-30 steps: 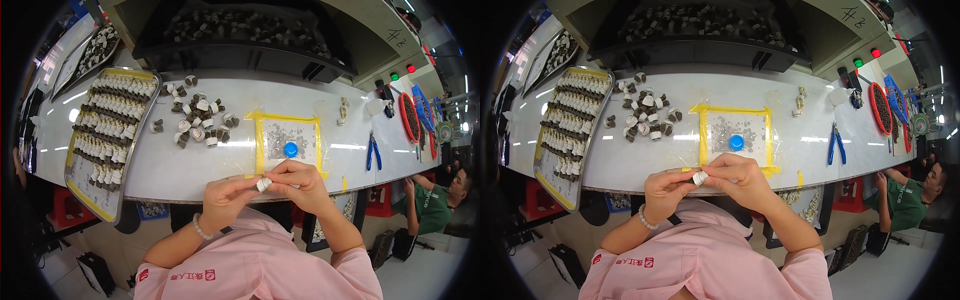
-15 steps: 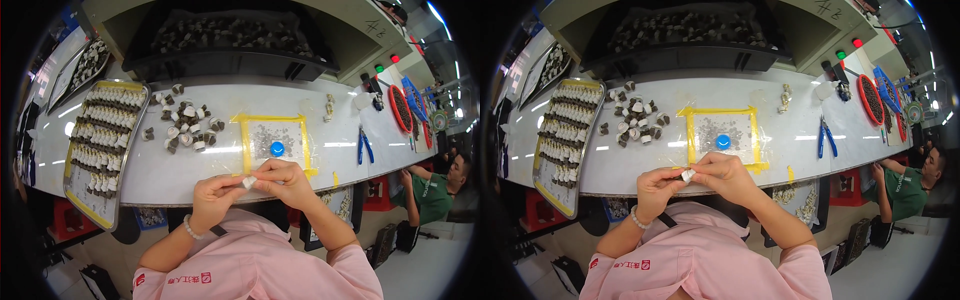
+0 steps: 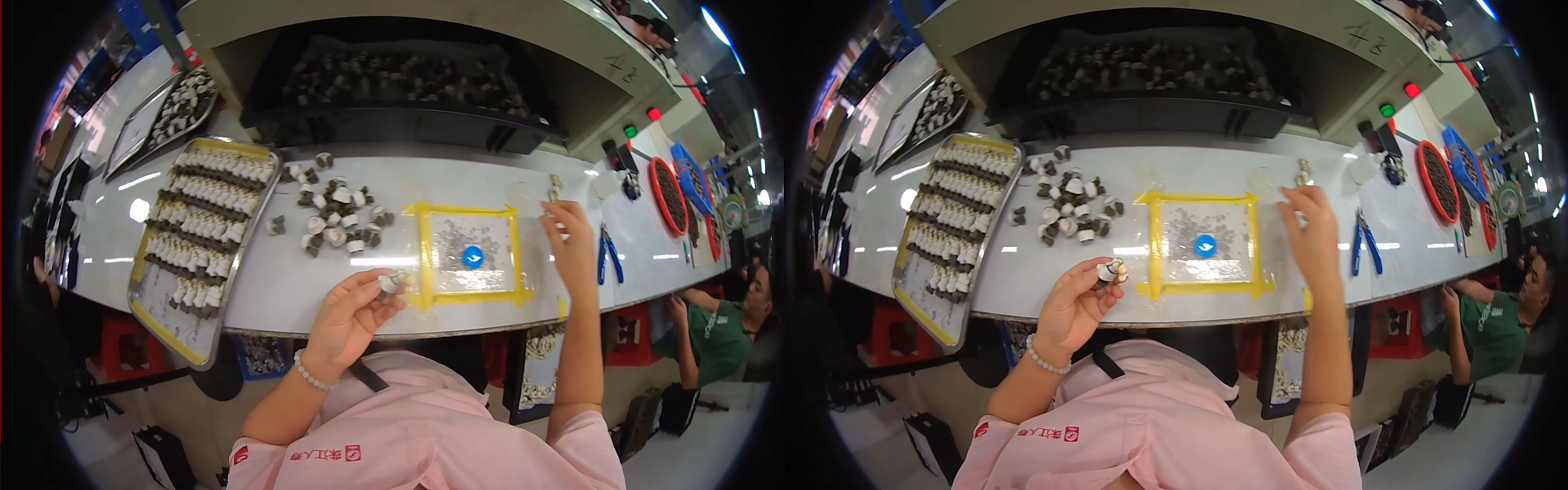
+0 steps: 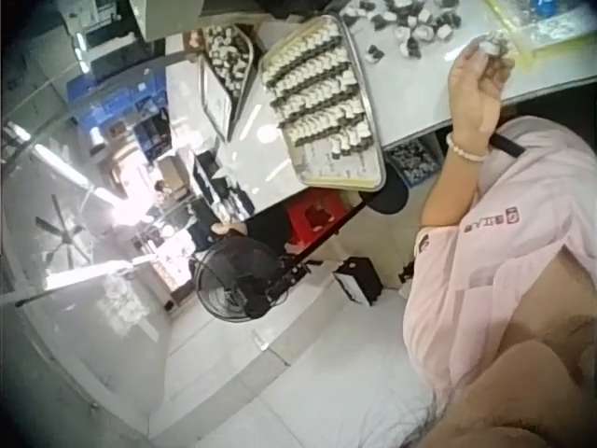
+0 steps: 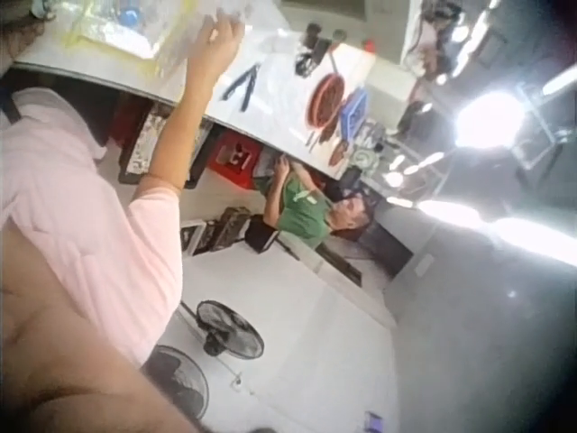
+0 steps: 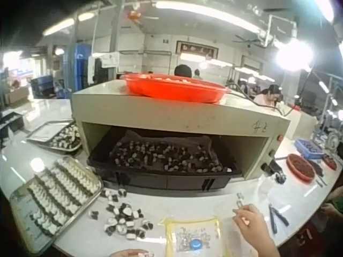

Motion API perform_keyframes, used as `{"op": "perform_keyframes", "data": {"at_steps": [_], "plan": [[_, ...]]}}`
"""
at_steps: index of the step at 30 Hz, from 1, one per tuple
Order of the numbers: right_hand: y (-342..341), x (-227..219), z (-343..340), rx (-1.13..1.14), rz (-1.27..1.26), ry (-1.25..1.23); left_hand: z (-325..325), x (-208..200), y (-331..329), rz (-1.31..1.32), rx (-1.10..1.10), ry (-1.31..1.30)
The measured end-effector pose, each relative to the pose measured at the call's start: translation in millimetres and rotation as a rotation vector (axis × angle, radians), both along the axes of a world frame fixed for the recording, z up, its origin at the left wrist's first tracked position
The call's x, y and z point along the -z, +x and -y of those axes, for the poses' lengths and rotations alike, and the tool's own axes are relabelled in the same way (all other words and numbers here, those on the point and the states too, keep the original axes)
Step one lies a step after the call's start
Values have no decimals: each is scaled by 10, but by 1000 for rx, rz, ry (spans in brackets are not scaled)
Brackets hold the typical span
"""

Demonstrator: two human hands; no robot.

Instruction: The person assembles components by dipping small parts into adhesive in a cap, joining them to plastic pieces by hand, and placing the assembled units onto a tray. The person also retrieves additional parts from a bin and refills the adhesive using a bottle.

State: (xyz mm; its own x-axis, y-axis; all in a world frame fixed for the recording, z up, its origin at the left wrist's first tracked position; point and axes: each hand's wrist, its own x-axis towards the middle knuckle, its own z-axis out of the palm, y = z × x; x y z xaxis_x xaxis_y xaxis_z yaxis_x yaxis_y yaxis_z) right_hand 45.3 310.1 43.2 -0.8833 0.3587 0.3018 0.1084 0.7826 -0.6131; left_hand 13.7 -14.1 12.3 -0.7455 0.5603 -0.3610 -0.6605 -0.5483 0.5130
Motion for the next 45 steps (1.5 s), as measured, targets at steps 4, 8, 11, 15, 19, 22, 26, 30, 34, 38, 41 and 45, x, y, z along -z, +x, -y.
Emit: {"op": "perform_keyframes", "data": {"at_steps": [4, 8, 11, 15, 19, 22, 26, 30, 34, 38, 41, 45], "plan": [[-42, 168, -411, 45, 64, 122, 55, -33, 9, 21, -26, 45], [-36, 288, -500, -24, 98, 62, 104, 17, 20, 23, -28, 104], [-20, 226, -409, 68, 115, -16, 156, 49, 13, 4, -18, 113], [-5, 220, -345, 109, 138, -2, 244, 35, 4, -1, -71, 90], [-17, 300, -329, 58, 74, -5, 388, -52, 50, -29, -133, 100], [79, 333, -349, 130, 149, -10, 738, -192, 29, -113, -202, 81], [184, 438, -424, 121, 86, -7, 1572, -316, -70, -657, -659, -571], [163, 399, -343, 123, 122, -13, 2513, -208, -270, -824, -841, -1100], [92, 414, -279, 119, 91, -24, 2888, -50, -399, -705, -657, -1538], [151, 398, -293, 77, 56, 65, 2844, -38, -466, -814, -488, -1658], [191, 344, -200, 88, 71, 78, 2795, -211, -408, -865, -371, -1727], [159, 345, -161, 91, 96, 47, 2364, -429, -360, -1155, -573, -1840]]}}
